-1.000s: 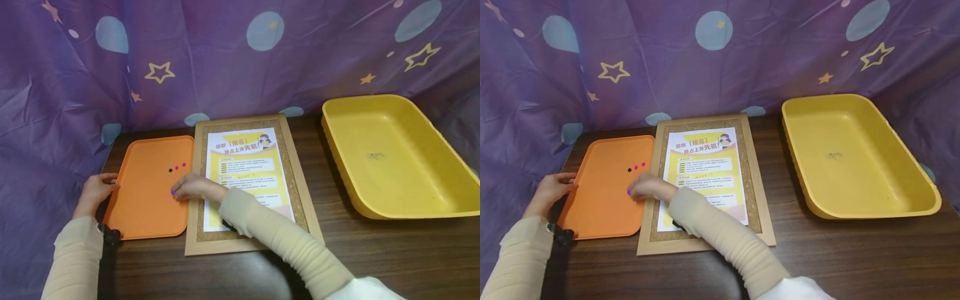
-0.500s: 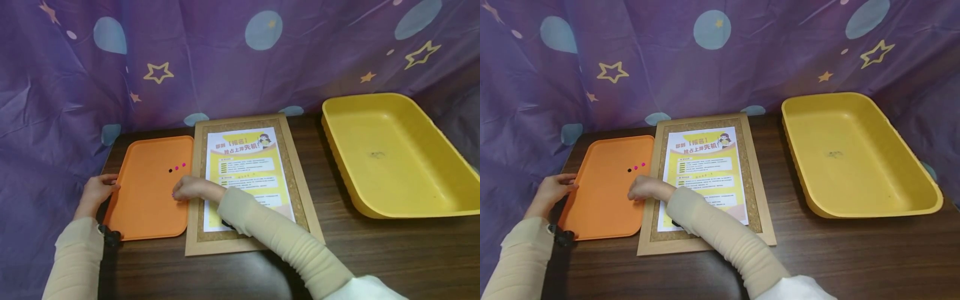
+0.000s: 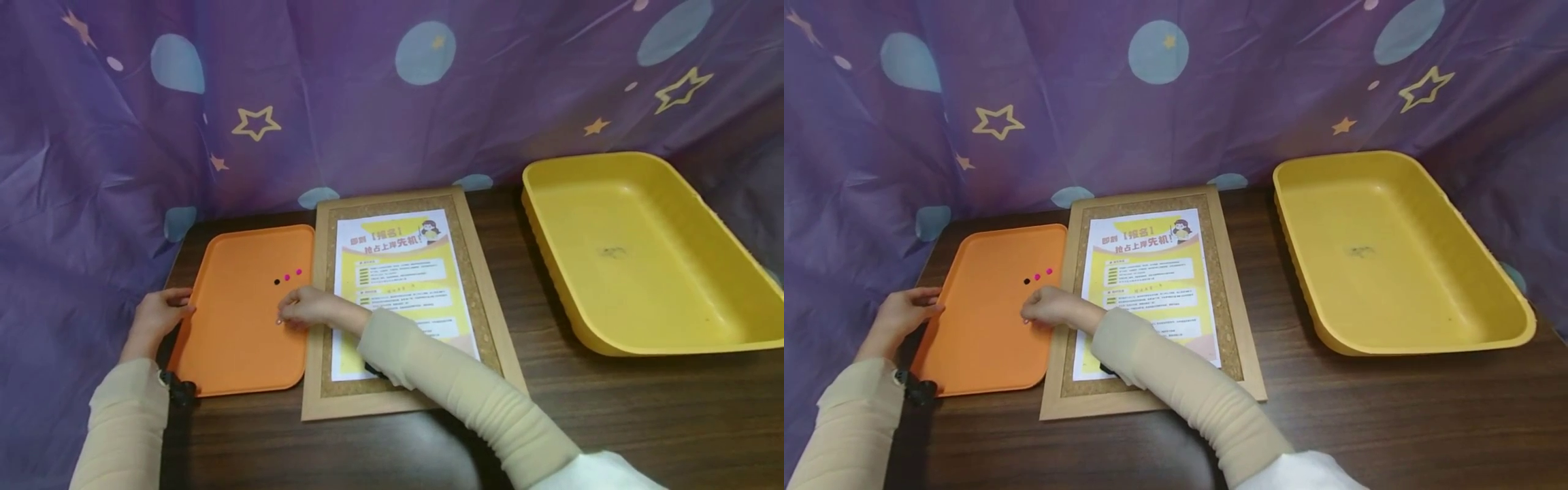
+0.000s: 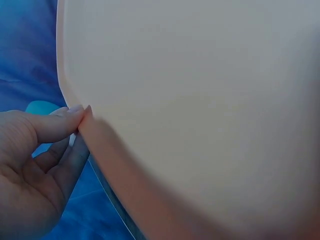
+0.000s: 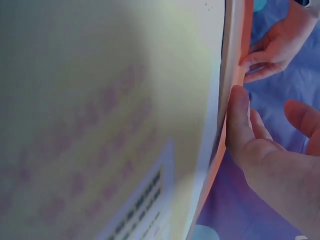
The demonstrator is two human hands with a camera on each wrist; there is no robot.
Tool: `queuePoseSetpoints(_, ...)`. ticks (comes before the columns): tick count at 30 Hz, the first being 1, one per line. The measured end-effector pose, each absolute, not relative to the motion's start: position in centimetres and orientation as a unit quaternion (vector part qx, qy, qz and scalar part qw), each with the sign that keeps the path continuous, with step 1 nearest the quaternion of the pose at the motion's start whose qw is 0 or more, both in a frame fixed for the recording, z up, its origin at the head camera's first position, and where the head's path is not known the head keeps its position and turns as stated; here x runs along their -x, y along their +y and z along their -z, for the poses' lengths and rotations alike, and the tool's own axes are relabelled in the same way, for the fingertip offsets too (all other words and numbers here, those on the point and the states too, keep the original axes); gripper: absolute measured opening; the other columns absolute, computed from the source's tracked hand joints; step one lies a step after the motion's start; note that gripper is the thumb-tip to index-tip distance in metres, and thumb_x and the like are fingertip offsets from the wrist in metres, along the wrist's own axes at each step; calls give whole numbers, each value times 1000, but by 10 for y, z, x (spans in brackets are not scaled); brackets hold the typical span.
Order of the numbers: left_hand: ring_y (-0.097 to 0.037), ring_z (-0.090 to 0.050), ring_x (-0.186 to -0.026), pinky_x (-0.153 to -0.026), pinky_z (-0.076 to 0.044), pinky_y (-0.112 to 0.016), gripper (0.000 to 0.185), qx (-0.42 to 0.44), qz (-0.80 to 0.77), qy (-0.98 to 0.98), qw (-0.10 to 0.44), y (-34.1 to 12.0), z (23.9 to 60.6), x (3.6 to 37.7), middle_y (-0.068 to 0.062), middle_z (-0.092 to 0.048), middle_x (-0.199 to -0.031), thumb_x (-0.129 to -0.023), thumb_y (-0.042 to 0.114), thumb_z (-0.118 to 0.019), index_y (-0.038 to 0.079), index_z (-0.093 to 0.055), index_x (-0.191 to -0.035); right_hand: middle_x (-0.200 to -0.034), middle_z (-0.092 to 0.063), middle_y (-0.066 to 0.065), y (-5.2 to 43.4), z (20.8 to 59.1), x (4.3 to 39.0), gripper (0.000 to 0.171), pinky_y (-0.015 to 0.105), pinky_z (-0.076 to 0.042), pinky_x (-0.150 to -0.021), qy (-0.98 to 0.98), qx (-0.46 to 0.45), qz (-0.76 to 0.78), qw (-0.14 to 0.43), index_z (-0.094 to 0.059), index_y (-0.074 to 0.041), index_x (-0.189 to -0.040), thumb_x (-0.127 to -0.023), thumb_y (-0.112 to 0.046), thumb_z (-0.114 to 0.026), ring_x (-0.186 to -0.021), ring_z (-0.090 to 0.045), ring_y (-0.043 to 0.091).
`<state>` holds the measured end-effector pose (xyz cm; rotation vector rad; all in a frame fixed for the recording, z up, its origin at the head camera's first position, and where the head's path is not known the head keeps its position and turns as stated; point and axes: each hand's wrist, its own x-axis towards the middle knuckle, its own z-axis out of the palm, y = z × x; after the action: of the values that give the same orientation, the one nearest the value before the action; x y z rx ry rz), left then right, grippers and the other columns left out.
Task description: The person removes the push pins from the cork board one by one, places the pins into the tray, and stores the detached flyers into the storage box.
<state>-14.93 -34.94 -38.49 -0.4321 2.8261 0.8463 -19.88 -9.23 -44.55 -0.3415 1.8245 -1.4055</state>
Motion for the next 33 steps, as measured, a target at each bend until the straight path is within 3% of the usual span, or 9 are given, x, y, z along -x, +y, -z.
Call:
queuePoseSetpoints(2,-46,-55,-107,-87,-51,-49,45,145,-284,944,87,-350,385,148,-37,-53,-123,-92,5,-57,-15,-46,-131,-108,-70,12,-83,415,185,28,30,-57,-83,724,121,553,394,-61,-2,-119,-95,-16,-55,-95,-67,21)
queuePoseSetpoints(6,-45,-56,-104,-86,-51,-49,45,145,-284,944,88,-350,385,147,-36,-54,-122,-93,5,-57,-15,-46,-131,-122,-63,22,-68,376,167,36,35,-54,-92,724,109,558,390,-51,6,-130,-98,-11,-50,-109,-63,31)
queuePoseSetpoints(14,-44,-58,-97,-77,-52,-43,42,136,-263,952,72,-352,388,149,-35,-59,-114,-90,6,-60,-16,-51,-125,-129,-57,25,-32,359,158,50,34,-52,-96,707,119,577,391,-35,4,-142,-100,-19,-49,-119,-59,34)
queuePoseSetpoints(20,-47,-57,-103,-86,-48,-53,42,146,-263,949,89,-350,383,151,-36,-56,-120,-95,12,-50,-15,-50,-126,-128,-58,24,7,352,158,50,35,-53,-94,730,131,564,363,-35,4,-142,-98,-16,-48,-116,-60,35)
queuePoseSetpoints(23,-48,-55,-106,-88,-47,-54,43,176,-260,947,65,-343,378,153,-35,-55,-124,-96,17,-47,-13,-51,-126,-129,-56,25,28,346,159,52,37,-52,-96,737,108,569,349,-32,3,-143,-97,-14,-49,-117,-58,36)
queuePoseSetpoints(29,-41,-57,-105,-83,-45,-44,39,198,-274,940,-48,-315,356,160,-28,-61,-120,-95,20,-49,-5,-58,-124,-133,-51,26,67,339,166,54,41,-48,-102,751,79,575,315,-28,3,-145,-95,-10,-44,-123,-54,38)
queuePoseSetpoints(33,-14,-60,-77,-70,-44,-24,37,161,-294,939,-74,-293,339,164,-25,-65,-115,-95,20,-51,-2,-61,-123,-133,-51,27,89,334,167,56,41,-47,-103,766,77,568,291,-27,3,-145,-94,-10,-43,-124,-52,38)
